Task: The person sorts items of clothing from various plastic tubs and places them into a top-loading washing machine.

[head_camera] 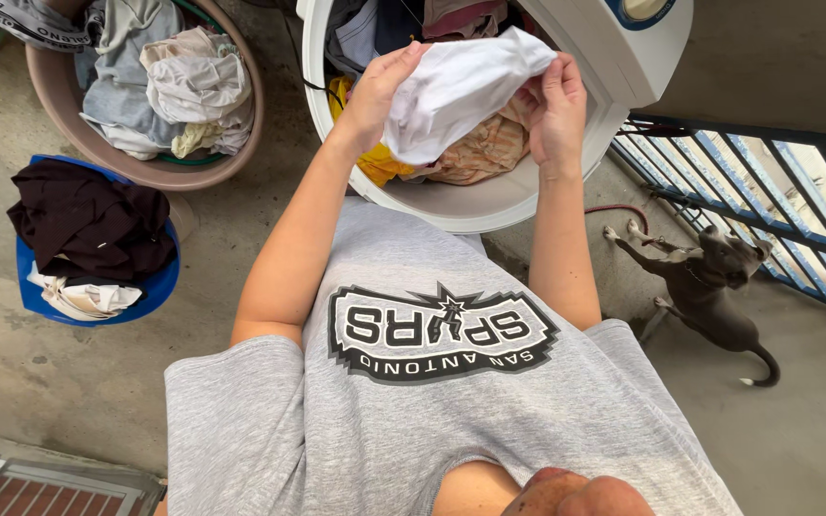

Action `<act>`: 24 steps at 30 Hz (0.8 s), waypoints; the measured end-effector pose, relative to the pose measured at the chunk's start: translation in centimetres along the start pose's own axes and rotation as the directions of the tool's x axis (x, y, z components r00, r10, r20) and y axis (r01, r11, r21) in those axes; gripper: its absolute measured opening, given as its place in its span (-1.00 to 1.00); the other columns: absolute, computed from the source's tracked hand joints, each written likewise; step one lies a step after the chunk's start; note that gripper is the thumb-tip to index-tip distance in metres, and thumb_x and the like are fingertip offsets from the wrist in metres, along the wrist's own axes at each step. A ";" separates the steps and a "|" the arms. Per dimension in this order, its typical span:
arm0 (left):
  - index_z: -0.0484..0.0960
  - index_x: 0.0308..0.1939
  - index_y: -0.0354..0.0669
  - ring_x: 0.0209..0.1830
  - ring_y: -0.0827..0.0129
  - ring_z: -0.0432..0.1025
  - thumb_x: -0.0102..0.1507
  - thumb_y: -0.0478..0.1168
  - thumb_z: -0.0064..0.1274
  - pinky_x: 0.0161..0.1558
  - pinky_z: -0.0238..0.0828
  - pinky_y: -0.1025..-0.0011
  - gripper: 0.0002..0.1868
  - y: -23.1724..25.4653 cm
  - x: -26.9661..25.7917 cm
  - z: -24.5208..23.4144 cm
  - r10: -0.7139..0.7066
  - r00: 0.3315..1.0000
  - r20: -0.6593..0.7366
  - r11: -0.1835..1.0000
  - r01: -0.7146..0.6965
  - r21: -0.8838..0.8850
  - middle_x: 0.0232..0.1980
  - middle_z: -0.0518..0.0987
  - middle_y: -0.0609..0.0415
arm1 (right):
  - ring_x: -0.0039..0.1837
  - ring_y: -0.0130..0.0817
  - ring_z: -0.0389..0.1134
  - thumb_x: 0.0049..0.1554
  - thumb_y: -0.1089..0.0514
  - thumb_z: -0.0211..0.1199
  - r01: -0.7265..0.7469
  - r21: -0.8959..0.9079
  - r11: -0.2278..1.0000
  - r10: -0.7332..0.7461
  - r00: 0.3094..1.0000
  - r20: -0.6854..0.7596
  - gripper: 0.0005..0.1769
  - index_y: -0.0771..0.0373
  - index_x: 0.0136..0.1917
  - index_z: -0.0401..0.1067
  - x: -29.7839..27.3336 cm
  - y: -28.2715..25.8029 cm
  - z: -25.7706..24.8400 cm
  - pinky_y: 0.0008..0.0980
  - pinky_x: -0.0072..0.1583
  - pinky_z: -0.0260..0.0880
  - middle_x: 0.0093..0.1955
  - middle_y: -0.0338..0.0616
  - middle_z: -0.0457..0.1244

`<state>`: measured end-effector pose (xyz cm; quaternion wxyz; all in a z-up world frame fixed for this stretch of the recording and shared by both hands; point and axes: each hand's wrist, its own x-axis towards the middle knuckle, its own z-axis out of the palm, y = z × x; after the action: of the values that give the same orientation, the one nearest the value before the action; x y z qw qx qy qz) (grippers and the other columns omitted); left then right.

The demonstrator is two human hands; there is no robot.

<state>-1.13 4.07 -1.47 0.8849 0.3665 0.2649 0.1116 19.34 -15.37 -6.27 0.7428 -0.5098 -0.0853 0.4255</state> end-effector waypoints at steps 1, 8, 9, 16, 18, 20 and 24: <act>0.64 0.16 -0.20 0.00 0.53 0.55 0.40 -0.11 -0.01 0.11 0.49 0.57 -0.66 0.5 -0.2 0.3 0.007 1.000 -0.018 0.994 -0.005 0.109 0.04 0.68 0.14 | 0.09 -0.44 0.40 0.40 0.04 0.06 -0.013 0.007 1.000 0.013 1.000 -0.008 -0.78 0.22 0.14 0.37 0.0 -0.3 -0.1 -0.33 0.19 0.49 0.08 -0.22 0.37; 0.66 -0.25 -0.21 0.00 0.29 0.60 0.22 -0.55 0.17 -0.05 0.57 0.47 -0.83 6.9 -6.6 1.8 0.759 0.645 0.088 0.131 -0.284 0.950 -0.03 0.67 -0.04 | 0.03 -0.31 0.45 0.27 0.17 0.28 -0.286 -0.318 0.904 0.427 0.662 0.616 -0.75 0.28 0.19 0.51 -2.5 -3.2 -0.3 -0.26 0.11 0.50 0.05 -0.07 0.41; 0.65 -0.24 -0.27 0.01 0.21 0.58 0.14 -0.66 -0.01 0.01 0.59 0.42 -0.72 8.4 -8.4 1.7 0.852 0.513 0.101 0.077 -0.314 0.946 -0.05 0.65 -0.06 | 0.04 -0.33 0.46 0.26 0.16 0.26 -0.265 -0.403 0.876 0.480 0.558 0.677 -0.77 0.28 0.15 0.52 -2.4 -3.1 0.0 -0.27 0.12 0.53 0.08 -0.09 0.40; 0.43 -0.19 -0.35 -0.15 0.28 0.36 0.30 -0.44 -0.19 -0.05 0.31 0.45 -0.92 15.6 -19.7 -1.6 0.926 0.357 -0.127 0.274 -0.400 0.875 -0.10 0.42 -0.08 | -0.11 -0.36 0.44 0.32 0.13 0.21 -0.231 -0.881 0.412 0.418 0.908 -0.043 -0.76 0.33 0.07 0.59 3.8 9.0 0.6 -0.27 -0.02 0.46 -0.06 0.00 0.45; 0.41 -0.19 -0.37 -0.15 0.28 0.36 0.35 -0.41 -0.20 -0.05 0.28 0.43 -0.92 16.1 -21.2 -4.6 0.928 0.339 -0.154 0.277 -0.350 0.895 -0.12 0.44 -0.09 | -0.08 -0.27 0.46 0.32 0.16 0.21 0.114 -0.838 0.534 -0.004 0.991 0.132 -0.76 0.33 0.16 0.57 7.2 13.1 0.4 -0.23 0.01 0.50 -0.09 -0.03 0.45; 0.42 -0.16 -0.38 -0.11 0.24 0.38 0.35 -0.42 -0.20 0.01 0.31 0.38 -0.92 15.0 -20.9 -8.0 0.918 0.348 -0.191 0.290 -0.258 0.922 -0.13 0.46 -0.10 | 0.18 0.09 0.41 0.33 0.27 0.11 0.596 -0.773 0.217 -0.427 0.770 0.474 -0.64 0.48 0.33 0.46 9.9 15.6 1.6 -0.14 0.15 0.43 0.18 0.22 0.39; 0.47 0.00 -0.37 0.09 0.14 0.42 0.28 -0.48 -0.19 0.25 0.33 0.26 -0.77 13.0 -19.2 -13.6 0.910 0.351 -0.220 0.228 0.021 0.974 0.04 0.49 -0.09 | -0.05 -0.09 0.42 0.17 0.26 0.13 0.641 -0.768 0.008 -0.413 0.701 0.581 -0.69 0.55 0.08 0.49 12.3 16.2 6.3 -0.30 0.04 0.41 -0.09 0.08 0.40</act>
<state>-24.69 13.76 7.18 0.2190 0.7323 0.4996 0.4076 14.66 -0.27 -20.60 0.3696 -0.7293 -0.5755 0.0189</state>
